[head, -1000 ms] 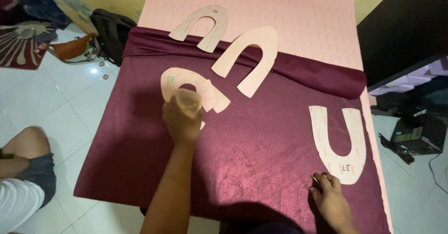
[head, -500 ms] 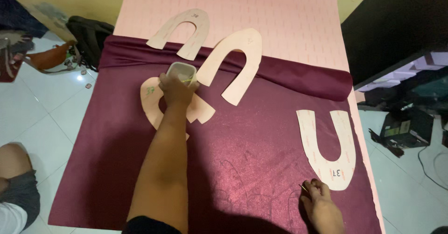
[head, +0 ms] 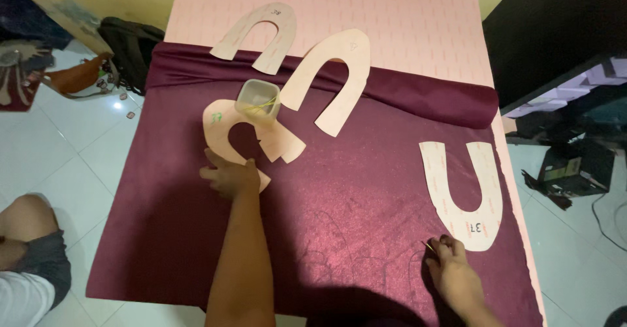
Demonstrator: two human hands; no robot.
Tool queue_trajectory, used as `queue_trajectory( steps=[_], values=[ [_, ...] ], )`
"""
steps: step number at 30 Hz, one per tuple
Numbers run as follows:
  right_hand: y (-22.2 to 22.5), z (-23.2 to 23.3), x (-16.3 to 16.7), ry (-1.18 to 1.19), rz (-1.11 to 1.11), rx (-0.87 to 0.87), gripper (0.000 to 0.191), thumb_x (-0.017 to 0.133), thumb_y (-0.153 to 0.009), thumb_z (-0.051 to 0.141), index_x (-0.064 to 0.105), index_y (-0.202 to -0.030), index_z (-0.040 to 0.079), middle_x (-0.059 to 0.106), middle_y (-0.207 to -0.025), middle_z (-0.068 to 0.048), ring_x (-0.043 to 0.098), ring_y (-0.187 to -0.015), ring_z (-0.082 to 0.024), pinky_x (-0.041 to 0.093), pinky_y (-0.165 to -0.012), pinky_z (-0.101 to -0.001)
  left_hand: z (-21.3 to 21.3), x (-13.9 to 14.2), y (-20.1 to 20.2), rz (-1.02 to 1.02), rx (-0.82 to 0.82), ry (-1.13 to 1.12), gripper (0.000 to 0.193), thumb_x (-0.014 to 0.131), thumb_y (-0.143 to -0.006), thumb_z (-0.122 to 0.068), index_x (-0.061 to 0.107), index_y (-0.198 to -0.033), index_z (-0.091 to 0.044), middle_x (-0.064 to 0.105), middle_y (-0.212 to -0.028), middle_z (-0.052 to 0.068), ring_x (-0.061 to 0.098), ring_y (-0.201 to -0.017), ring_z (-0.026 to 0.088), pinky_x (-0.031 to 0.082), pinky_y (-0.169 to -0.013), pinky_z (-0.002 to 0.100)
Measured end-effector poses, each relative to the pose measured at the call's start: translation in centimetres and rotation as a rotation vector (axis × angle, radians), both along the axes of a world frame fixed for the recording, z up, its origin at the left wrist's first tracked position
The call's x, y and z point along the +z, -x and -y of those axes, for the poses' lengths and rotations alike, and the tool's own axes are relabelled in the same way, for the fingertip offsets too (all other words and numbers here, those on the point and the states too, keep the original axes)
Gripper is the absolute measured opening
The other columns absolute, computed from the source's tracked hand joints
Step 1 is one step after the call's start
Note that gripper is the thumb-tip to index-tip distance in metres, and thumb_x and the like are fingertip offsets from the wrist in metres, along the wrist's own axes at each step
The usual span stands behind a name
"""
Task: The person lays out maroon fabric on a padded table, smooths it flat, and arranges curved paper pattern pieces on top. They hold each pattern steady with one hand and trace around its edges with a pen, working through the pieces one at a time and repositioning the fabric as they go.
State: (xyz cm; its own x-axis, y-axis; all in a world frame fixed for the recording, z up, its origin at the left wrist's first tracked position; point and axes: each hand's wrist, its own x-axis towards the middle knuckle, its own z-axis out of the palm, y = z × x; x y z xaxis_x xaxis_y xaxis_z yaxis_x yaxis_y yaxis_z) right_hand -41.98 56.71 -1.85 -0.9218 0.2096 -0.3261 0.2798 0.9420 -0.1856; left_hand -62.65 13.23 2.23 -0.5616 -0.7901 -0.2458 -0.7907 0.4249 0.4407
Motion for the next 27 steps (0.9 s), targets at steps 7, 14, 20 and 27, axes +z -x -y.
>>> queue_trajectory(
  steps=[7, 14, 20, 27],
  values=[
    [-2.4, 0.1, 0.4, 0.032, -0.082, 0.019, 0.053, 0.069, -0.087, 0.029, 0.058, -0.137, 0.019, 0.050, -0.145, -0.008, 0.066, -0.114, -0.034, 0.057, -0.091, -0.0455, 1.9, -0.4, -2.8, -0.210, 0.104, -0.192, 0.072, 0.076, -0.084, -0.017, 0.037, -0.142, 0.003, 0.056, -0.130, 0.028, 0.065, -0.113, 0.041, 0.057, -0.090, 0.047],
    [-4.5, -0.4, 1.1, 0.094, -0.146, -0.010, 0.048, 0.071, -0.087, 0.028, 0.061, -0.134, 0.019, 0.051, -0.142, -0.008, 0.066, -0.110, -0.035, 0.057, -0.088, -0.0463, 1.6, -0.3, -9.4, -0.744, 0.129, -0.305, 0.037, 0.051, -0.101, -0.008, 0.052, -0.136, 0.001, 0.066, -0.127, 0.017, 0.068, -0.111, 0.030, 0.053, -0.097, 0.042],
    [-4.3, -1.6, 2.4, 0.139, -0.121, -0.007, 0.047, 0.074, -0.084, 0.026, 0.062, -0.129, 0.015, 0.052, -0.137, -0.008, 0.067, -0.107, -0.035, 0.055, -0.088, -0.0465, -3.2, 3.7, -13.9, -1.226, -0.451, 0.228, 0.032, 0.042, -0.106, 0.002, 0.052, -0.134, 0.013, 0.059, -0.133, 0.025, 0.065, -0.109, 0.030, 0.054, -0.096, 0.037],
    [-3.1, -5.5, 1.5, 0.332, -0.217, -0.003, 0.040, 0.077, -0.081, 0.024, 0.069, -0.118, 0.011, 0.062, -0.119, -0.010, 0.069, -0.096, -0.034, 0.055, -0.082, -0.0437, -14.9, 2.7, -16.9, -0.833, -0.751, 0.006, 0.064, 0.064, -0.090, -0.017, 0.049, -0.145, 0.012, 0.057, -0.085, 0.014, 0.056, -0.073, 0.023, 0.049, -0.064, 0.039]
  ],
)
